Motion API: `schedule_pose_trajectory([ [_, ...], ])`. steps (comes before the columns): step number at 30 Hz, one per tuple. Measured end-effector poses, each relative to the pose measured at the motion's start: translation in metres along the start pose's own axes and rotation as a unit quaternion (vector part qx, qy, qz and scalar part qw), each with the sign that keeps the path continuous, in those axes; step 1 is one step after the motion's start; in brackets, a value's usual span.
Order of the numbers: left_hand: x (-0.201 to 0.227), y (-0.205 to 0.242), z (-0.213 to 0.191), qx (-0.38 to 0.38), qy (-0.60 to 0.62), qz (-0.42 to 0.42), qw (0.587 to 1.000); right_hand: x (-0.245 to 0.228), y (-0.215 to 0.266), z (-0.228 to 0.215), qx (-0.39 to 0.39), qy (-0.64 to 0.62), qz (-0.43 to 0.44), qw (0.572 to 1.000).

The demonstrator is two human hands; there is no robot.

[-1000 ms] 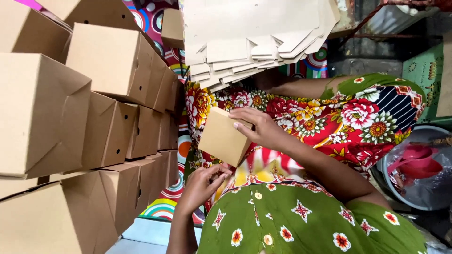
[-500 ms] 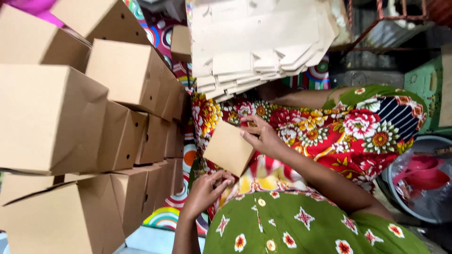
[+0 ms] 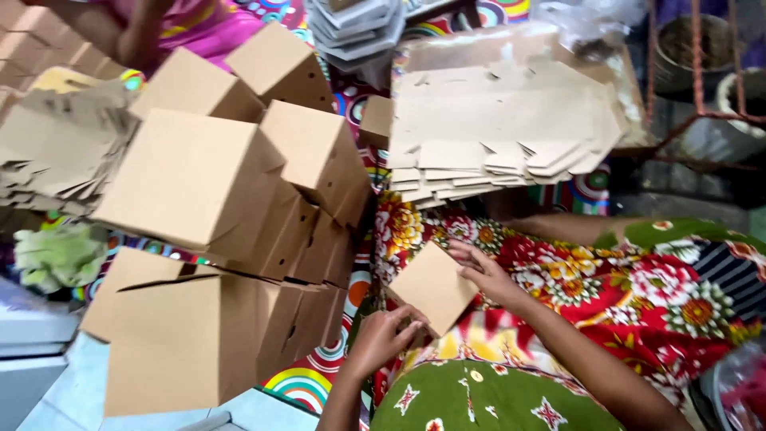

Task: Assembling small cardboard boxes from flat templates by folding and tucking tabs.

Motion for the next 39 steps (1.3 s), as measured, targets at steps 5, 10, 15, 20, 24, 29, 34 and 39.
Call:
schedule_pose_trajectory([
  [5, 0.007, 0.006, -0.007, -0.019, 0.023, -0.020, 0.999, 0.016, -0.002, -0.001, -0.024, -0.055, 0.136, 0.989],
  [10, 0.015, 0.019, -0.025, -0.034, 0.039, -0.039, 0.998, 0.025, 0.003, -0.019, -0.098, -0.026, 0.125, 0.987],
  [15, 0.012, 0.027, -0.037, -0.018, 0.070, -0.062, 0.995, -0.018, 0.027, -0.028, 0.016, 0.008, 0.112, 0.994],
  [20, 0.021, 0.035, -0.050, -0.008, 0.078, -0.052, 0.996, -0.054, 0.032, -0.074, 0.052, 0.027, -0.035, 0.998],
  [24, 0.023, 0.036, -0.053, 0.012, 0.082, -0.073, 0.994, -0.089, 0.056, -0.072, 0.008, 0.064, -0.088, 0.994],
  [29, 0.024, 0.025, -0.041, -0.001, 0.075, -0.077, 0.994, -0.080, 0.055, -0.030, -0.117, 0.176, -0.166, 0.963],
  [34, 0.019, 0.019, -0.035, -0.068, 0.072, -0.085, 0.991, -0.071, 0.053, -0.016, -0.160, 0.125, -0.295, 0.934],
  [39, 0.018, 0.017, -0.033, -0.124, 0.100, -0.096, 0.983, -0.067, 0.053, -0.007, -0.171, 0.129, -0.294, 0.931],
])
Point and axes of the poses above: each hand's wrist, its own y-axis away from the middle knuckle, its own z-axis out of the palm, x = y × z, the point moved 2 cm from there along -y, towards the middle knuckle, and after that the axes turned 9 degrees about -y, right-handed, at the moved point
